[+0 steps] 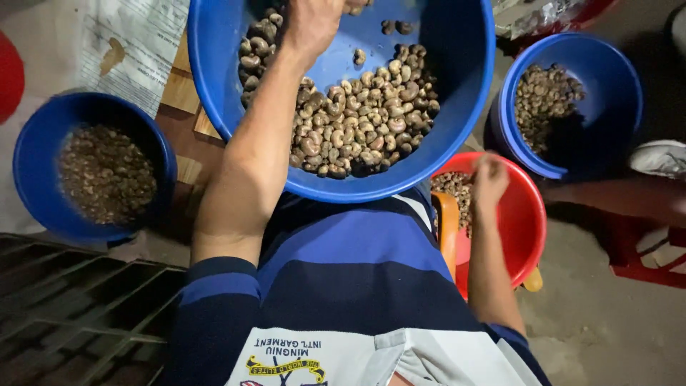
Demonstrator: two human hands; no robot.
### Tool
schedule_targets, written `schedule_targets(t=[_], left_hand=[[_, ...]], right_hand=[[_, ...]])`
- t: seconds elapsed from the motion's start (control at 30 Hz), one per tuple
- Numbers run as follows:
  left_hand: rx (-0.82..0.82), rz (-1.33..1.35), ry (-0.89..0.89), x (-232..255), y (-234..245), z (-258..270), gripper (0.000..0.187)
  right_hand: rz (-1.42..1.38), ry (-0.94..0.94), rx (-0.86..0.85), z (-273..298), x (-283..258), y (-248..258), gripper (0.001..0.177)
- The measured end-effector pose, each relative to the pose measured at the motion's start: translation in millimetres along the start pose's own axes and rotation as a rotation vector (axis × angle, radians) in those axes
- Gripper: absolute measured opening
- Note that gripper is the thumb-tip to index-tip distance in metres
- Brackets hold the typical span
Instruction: Manually removing the outer skin from cashew nuts using a small handheld peeling tool.
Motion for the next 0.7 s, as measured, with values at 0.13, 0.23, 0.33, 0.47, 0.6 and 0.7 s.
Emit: schedule_targets(t=[0.13,0.23,0.33,0.47,0.6,0.7], left_hand=[[-0.062,-0.054,-0.004,7.2,-1.8,-4.0,0.019],[0.012,-0.202,0.108,2.4,3.6,-3.3,0.024],[-0.026,-0.141,0.090,-0.8,3.0,-5.7,0.025],[0.009,-0.202,0.145,2.9,4.2,-2.0,0.045],[0.004,-0.231,0.106,20.1,2.0,-0.9,0.028],[-0.010,-0.256,0.018,32.9,-3.5,1.8,0.020]], right_hand=[[0.160,-0.240,-0.094,57.3,27.9,9.7,0.039],[0.371,-0.100,-0.171,46.9,18.2,11.2,0.048],[0.375,0.083,-0.024,6.0,-54.2,9.5,0.026],[0.066,0.673,-0.031,-35.2,-221.1,-18.1,0.022],[0.183,0.951,-0.332,-34.5,-343.8,-79.0,0.032],[0.606,1.008,-0.614,-37.2,-351.7,-143.5,0.034]])
Point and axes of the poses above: each hand's wrist, its own z-axis away from the middle knuckle, its own y-axis out of the back of the hand, x = y × z, the point moved 5 cm from there along -z, towards the middle knuckle, and after that the axes turned 6 degrees about y, right-handed, at the moved point
